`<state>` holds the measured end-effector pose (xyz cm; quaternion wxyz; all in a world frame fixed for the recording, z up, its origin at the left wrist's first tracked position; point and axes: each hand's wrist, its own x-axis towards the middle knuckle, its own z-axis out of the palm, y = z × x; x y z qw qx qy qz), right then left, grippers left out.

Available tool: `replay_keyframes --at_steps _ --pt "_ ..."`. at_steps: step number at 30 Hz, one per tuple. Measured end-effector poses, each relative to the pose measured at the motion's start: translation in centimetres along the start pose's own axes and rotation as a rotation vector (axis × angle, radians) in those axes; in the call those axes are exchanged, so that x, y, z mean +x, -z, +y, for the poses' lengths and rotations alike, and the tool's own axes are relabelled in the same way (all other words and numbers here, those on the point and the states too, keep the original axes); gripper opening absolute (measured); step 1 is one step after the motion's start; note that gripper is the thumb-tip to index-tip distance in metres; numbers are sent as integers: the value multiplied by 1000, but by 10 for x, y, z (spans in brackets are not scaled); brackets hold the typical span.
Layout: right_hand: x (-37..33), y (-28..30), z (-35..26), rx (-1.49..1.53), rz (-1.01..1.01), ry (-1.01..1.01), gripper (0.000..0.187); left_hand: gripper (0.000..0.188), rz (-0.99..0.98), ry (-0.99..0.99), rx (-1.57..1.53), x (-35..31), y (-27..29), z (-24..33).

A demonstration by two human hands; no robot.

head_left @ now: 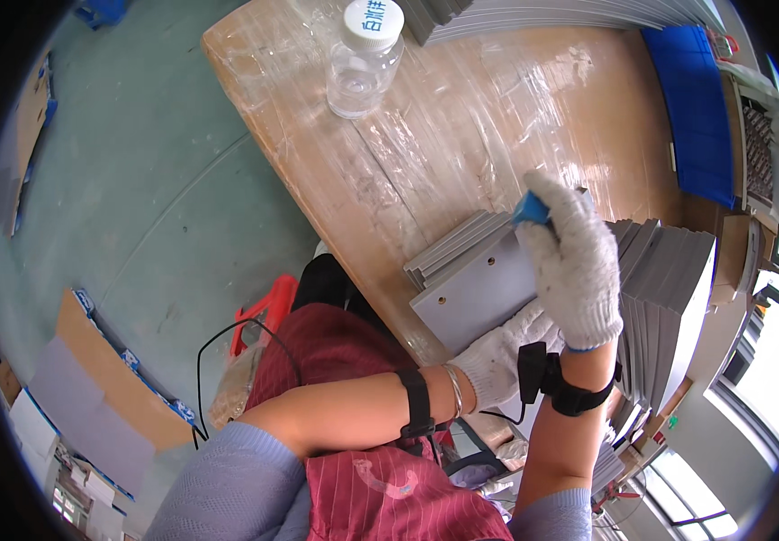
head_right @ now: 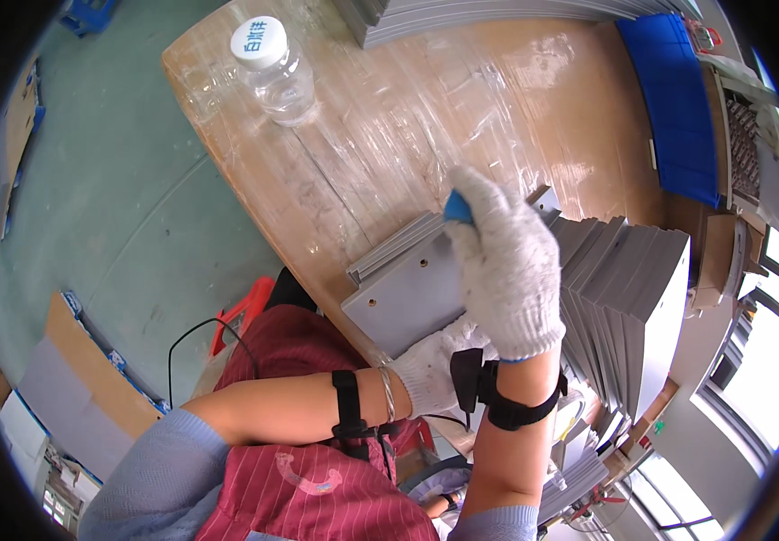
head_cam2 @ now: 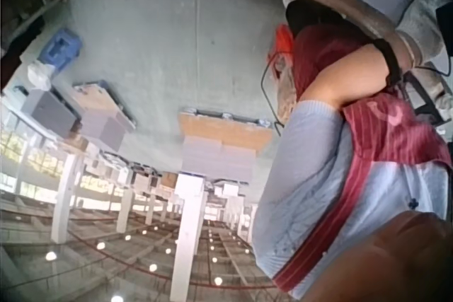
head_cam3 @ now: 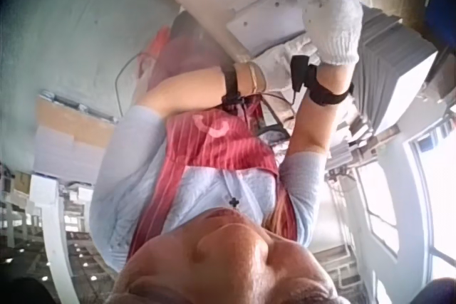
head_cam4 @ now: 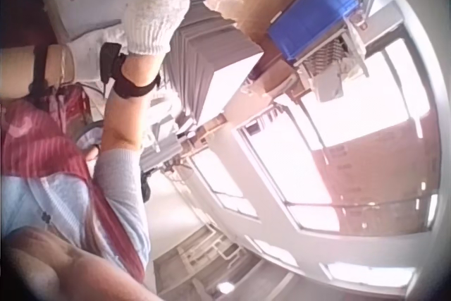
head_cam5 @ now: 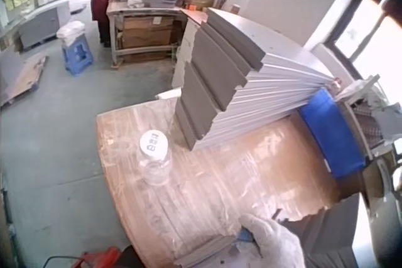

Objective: The person cleans a stack of gray metal panels on a workbench. They repeatedly wipe the surface with a white cloth and scrub the edges with a blue sponge. The person handles the panels one at a time, flipping them over to clean both sides before stacking them.

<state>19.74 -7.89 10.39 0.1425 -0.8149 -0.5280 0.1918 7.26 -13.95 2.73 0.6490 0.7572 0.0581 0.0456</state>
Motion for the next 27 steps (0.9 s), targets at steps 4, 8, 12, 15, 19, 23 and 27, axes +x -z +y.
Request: replay_keyframes --at_steps 4,8,12,15,19,23,27 --pt "0 21 9 215 268 -219 45 54 -103 -247 900 0 20 11" --pt "-21 60 11 461 473 -296 48 52 -37 -283 866 1 24 -1" --pt "-43 100 6 752 621 -214 54 44 28 -301 852 0 36 -10" --pt "-63 124 11 1015 594 -34 59 35 126 -383 746 -6 58 -1" --pt "-64 118 32 1156 503 -74 62 23 316 -431 166 -46 107 7" --pt "-12 65 -4 929 459 -291 52 9 331 10 93 -107 156 -2" --pt "23 39 15 946 87 -405 50 25 312 752 -669 -133 131 -19"
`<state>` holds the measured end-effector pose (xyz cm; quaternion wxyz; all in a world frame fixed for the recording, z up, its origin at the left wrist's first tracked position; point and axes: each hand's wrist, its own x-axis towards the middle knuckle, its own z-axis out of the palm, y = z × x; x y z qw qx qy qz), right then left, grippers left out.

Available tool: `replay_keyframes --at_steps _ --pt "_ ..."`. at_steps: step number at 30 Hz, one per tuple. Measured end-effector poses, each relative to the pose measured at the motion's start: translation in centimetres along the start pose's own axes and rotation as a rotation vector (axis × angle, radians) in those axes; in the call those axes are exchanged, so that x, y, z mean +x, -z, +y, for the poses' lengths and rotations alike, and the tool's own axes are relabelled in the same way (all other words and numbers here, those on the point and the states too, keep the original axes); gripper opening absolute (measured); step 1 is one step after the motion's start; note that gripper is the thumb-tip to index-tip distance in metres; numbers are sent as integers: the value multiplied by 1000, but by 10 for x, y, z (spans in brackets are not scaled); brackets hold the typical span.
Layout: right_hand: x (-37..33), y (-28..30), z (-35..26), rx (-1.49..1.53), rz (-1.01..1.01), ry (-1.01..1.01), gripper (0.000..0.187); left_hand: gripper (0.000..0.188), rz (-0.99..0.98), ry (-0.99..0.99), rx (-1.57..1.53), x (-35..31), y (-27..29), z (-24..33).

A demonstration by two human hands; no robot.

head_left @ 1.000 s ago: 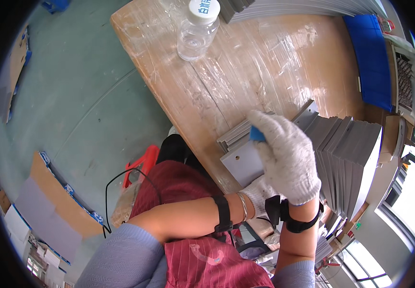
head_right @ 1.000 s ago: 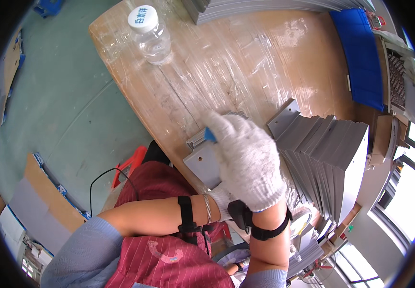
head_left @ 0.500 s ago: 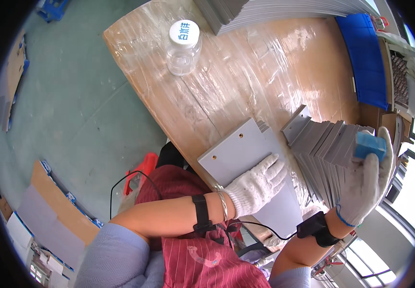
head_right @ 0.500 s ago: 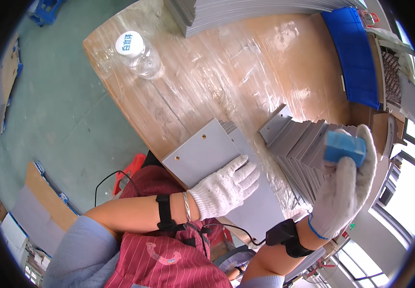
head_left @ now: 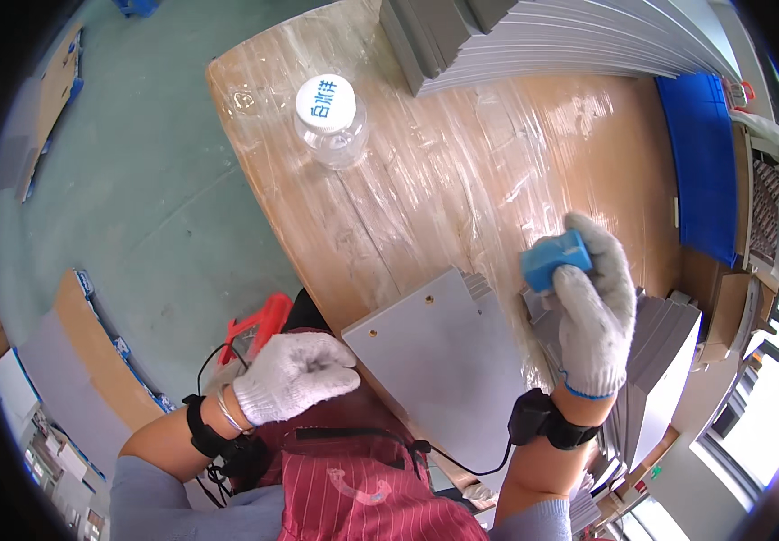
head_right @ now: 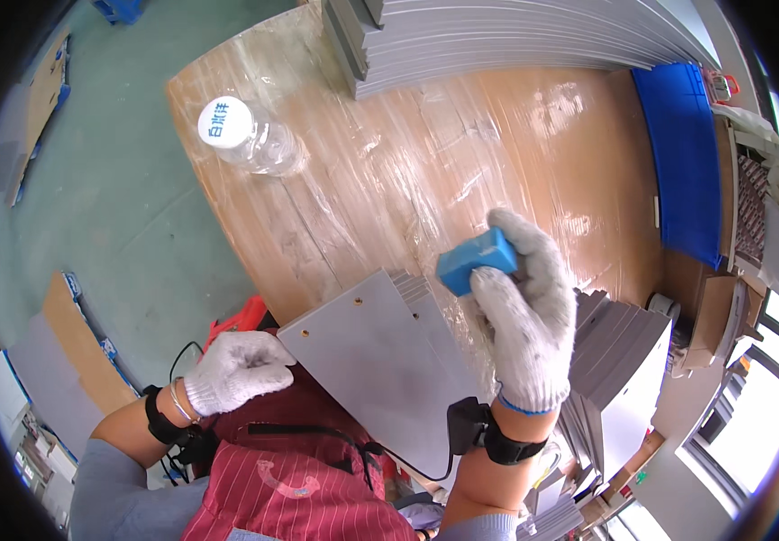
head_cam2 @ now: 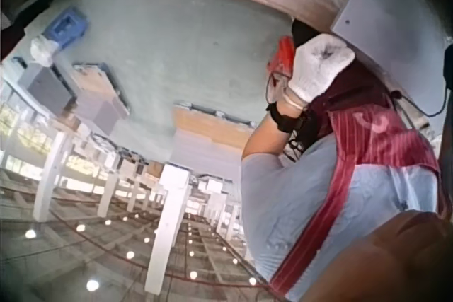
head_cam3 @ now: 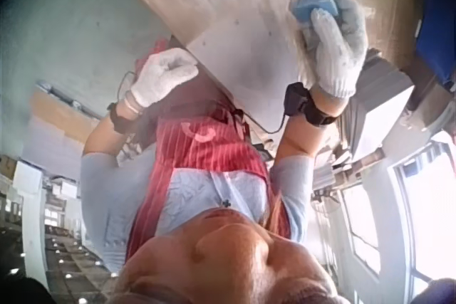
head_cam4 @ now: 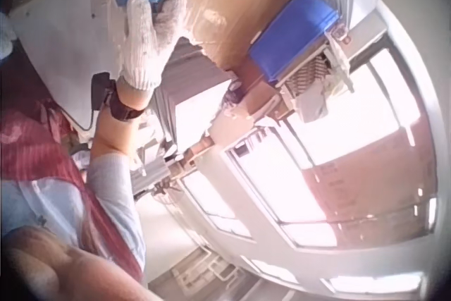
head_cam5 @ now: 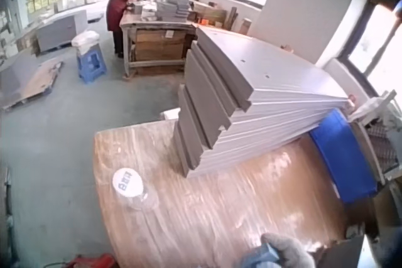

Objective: The person cleans a stack of gray metal panels on a workbench. They repeatedly wipe the surface with a white cloth and scrub the edges with a blue sponge. The person handles the panels one at a time, flipping them over to clean both sides before stacking them.

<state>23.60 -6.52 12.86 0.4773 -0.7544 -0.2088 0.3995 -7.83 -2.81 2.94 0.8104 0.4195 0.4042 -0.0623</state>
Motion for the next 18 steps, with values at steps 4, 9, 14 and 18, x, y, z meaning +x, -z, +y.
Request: replay_keyframes --at_steps 4,9,14,18 --pt "33 -15 24 20 -218 -114 49 68 -64 -57 -455 19 -43 -3" --pt "46 -22 29 -94 -340 -158 47 64 60 -45 -487 29 -60 -6" --pt "51 -24 39 -115 -366 -188 46 56 61 -81 -403 30 -60 -9" --pt "52 -26 40 -109 -357 -176 46 49 43 -27 -346 28 -58 -6"
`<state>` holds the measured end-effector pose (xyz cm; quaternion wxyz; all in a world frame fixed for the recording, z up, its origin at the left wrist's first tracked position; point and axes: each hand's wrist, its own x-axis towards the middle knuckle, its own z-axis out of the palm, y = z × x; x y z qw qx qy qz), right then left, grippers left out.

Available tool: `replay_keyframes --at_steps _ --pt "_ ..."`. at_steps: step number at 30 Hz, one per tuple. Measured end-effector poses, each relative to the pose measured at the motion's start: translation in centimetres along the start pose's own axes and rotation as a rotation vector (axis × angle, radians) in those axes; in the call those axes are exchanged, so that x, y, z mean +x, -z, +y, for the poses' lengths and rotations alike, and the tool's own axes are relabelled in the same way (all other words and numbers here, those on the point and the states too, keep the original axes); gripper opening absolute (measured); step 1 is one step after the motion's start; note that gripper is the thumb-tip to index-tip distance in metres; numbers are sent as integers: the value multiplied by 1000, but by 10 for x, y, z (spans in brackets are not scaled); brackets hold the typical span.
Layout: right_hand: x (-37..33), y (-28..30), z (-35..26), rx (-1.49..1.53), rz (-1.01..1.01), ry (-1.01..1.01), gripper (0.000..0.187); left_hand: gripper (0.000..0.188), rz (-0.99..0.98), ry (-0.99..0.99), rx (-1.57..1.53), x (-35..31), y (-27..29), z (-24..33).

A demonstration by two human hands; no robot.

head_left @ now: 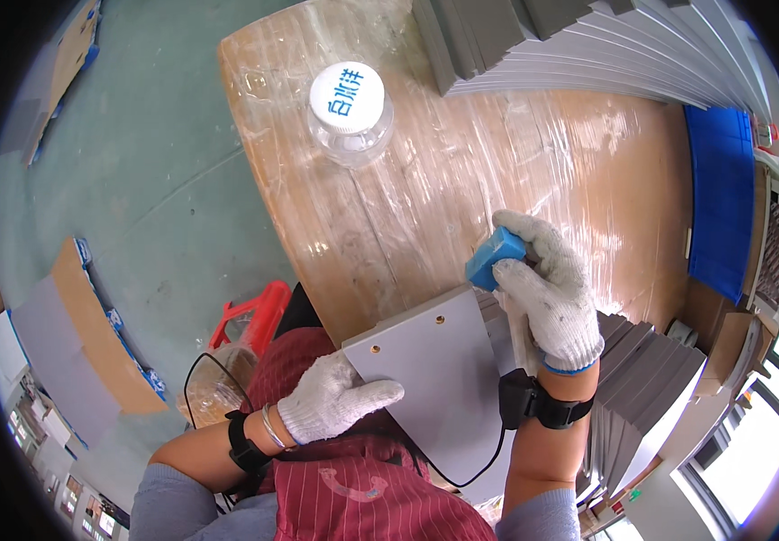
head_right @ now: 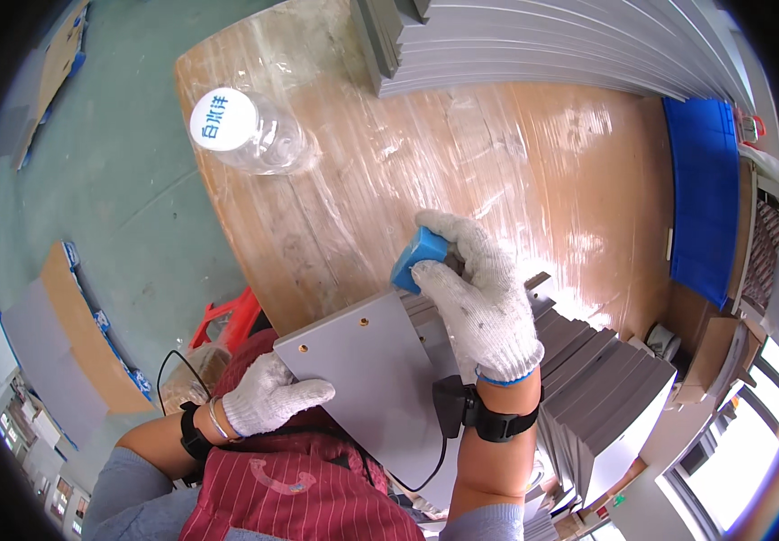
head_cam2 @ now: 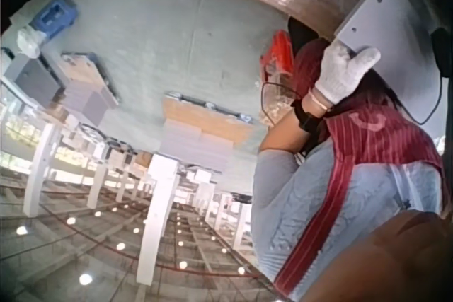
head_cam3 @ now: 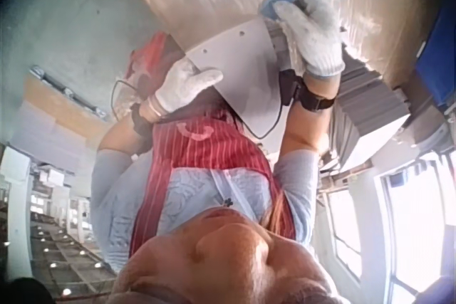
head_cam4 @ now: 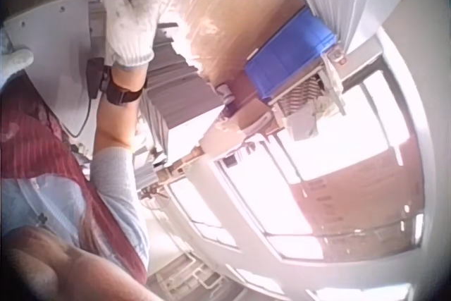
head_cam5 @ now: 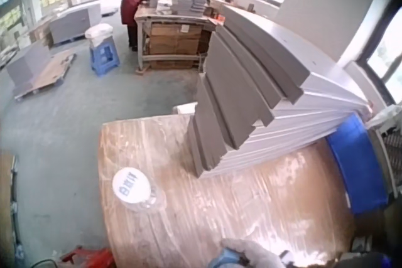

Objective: The person cleans a stack of gray metal panels on a workbench. They repeatedly wipe the surface with a white cloth and scrub the edges with a blue sponge. The person handles the panels one at a time, flipping them over to clean both sides before stacking them.

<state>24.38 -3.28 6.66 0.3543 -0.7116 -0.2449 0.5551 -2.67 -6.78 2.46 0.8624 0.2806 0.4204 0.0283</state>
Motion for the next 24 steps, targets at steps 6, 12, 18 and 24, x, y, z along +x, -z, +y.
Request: replay_keyframes --at_steps 6,12,18,24 --pt "4 -4 -10 -136 -3 -39 48 37 -11 -38 161 -2 0 8" --pt "-26 -21 -36 -130 -62 222 52 37 -40 -150 176 1 2 -3" --pt "-27 -77 -54 -772 -469 560 43 39 -40 -245 115 8 0 -21" --pt "-12 -115 -53 -968 -629 613 45 40 15 -314 286 11 0 -29"
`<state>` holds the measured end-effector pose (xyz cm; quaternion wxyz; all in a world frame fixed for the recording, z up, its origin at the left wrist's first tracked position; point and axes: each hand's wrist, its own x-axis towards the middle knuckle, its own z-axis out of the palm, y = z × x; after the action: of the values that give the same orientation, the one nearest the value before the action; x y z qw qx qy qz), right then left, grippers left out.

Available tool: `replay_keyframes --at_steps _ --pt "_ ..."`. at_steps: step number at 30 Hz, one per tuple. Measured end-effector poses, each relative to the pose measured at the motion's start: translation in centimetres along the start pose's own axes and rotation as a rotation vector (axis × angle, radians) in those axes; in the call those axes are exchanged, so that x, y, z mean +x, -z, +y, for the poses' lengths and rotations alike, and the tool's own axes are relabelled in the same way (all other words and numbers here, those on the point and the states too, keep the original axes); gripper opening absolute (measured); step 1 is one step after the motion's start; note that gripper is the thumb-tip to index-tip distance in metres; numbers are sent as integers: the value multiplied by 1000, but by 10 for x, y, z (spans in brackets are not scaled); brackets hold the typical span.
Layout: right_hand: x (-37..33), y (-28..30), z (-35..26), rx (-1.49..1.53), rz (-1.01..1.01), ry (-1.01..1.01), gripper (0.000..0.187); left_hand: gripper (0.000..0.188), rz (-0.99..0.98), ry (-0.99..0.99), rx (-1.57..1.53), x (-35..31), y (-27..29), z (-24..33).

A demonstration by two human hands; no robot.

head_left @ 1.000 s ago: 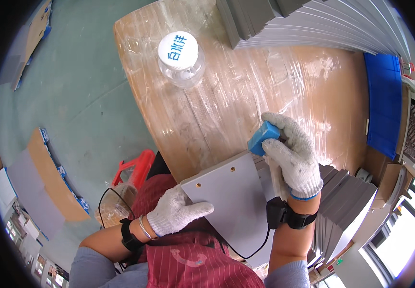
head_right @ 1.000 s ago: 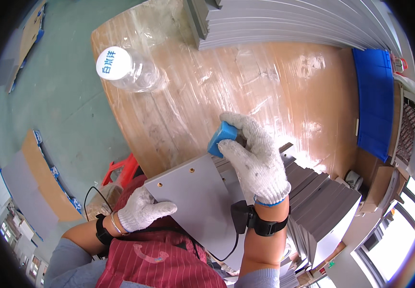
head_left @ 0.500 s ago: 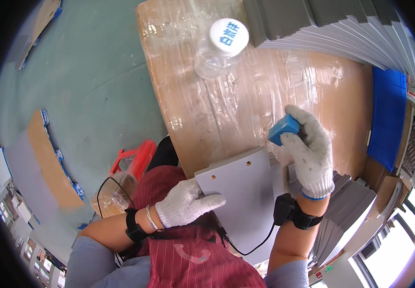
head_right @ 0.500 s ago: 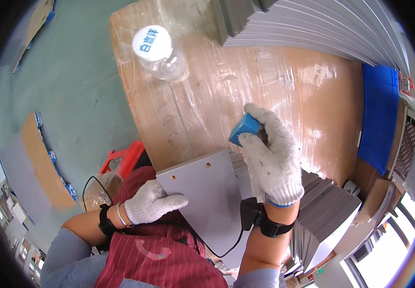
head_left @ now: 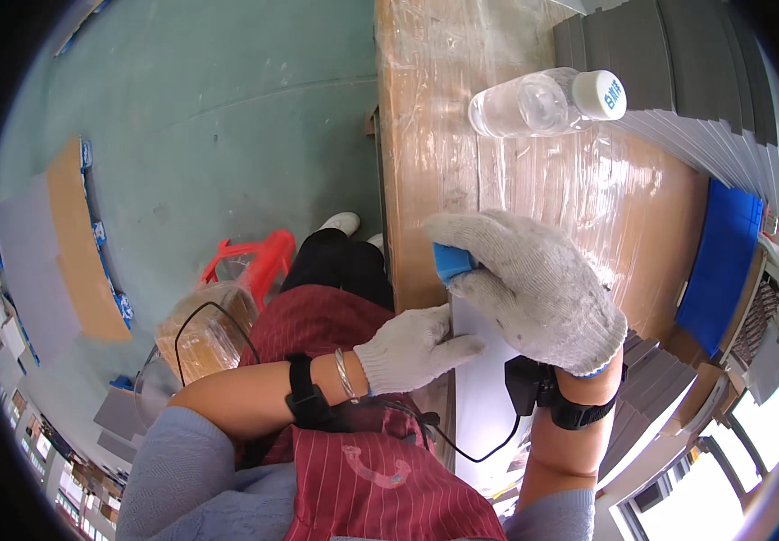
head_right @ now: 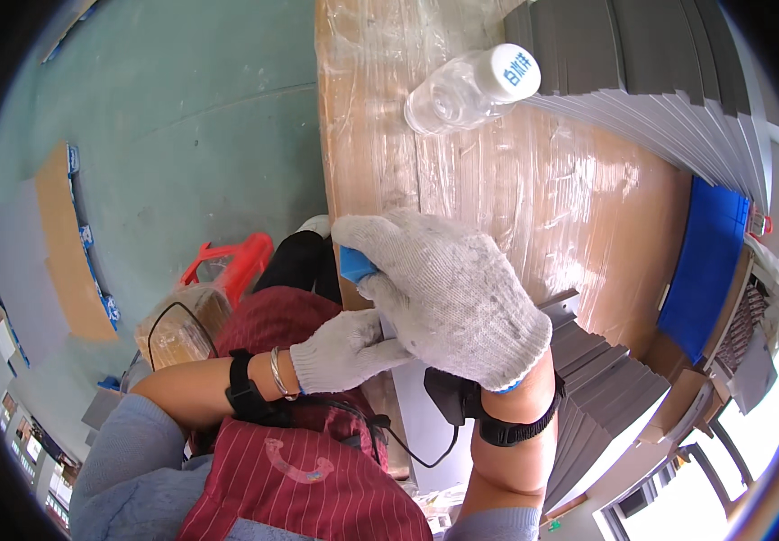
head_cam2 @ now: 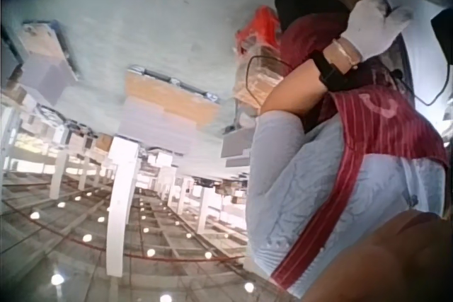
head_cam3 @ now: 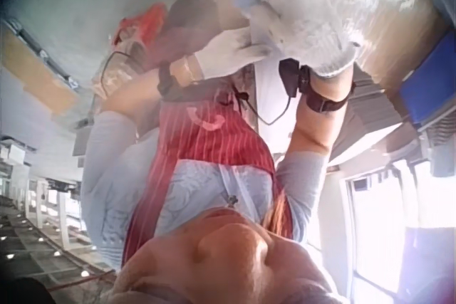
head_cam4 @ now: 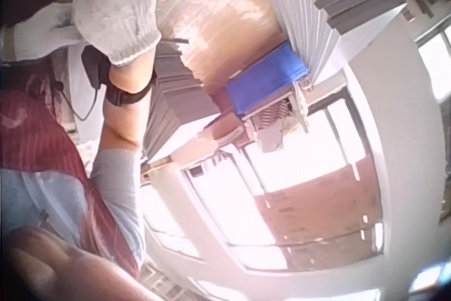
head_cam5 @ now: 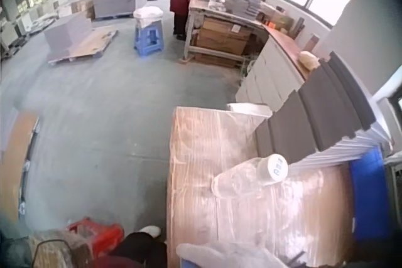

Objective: The person cleans a stack of gray metal panels on a workbench. They repeatedly wipe the surface with a white cloth and scrub the edges with a blue sponge. The person handles the panels one at a time, flipping them over to clean both sides before stacking them.

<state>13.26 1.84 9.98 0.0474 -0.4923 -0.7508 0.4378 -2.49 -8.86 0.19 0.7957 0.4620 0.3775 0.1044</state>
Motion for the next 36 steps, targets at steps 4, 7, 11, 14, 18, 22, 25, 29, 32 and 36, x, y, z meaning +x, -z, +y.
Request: replay_keyframes --at_steps 4,7,11,14,18,22,25,29,32,36 --pt "11 -5 -6 -136 -104 3 41 53 -11 -22 15 0 2 1" --pt "16 -11 -1 -154 -123 63 41 53 -8 -13 22 -1 2 1" --pt "24 -17 0 -237 -156 19 39 53 2 -23 7 0 0 -3" --pt "28 -17 -3 -229 -135 58 39 54 -7 -9 14 -1 3 -1" --pt "29 -14 -6 -328 -136 -19 44 57 -46 3 61 2 4 -4" --pt "-5 -1 -6 277 525 -339 36 56 -15 -5 -32 0 3 0" --pt "-57 9 7 384 1136 -406 41 46 -31 57 -110 2 2 -4" --pt "-99 -9 34 508 1382 -574 41 39 -18 28 -59 2 5 10" --pt "-90 -26 27 626 1372 -662 43 38 -48 91 -3 3 7 12" --pt "-84 -50 41 585 1272 -675 43 34 -39 128 -51 1 8 19"
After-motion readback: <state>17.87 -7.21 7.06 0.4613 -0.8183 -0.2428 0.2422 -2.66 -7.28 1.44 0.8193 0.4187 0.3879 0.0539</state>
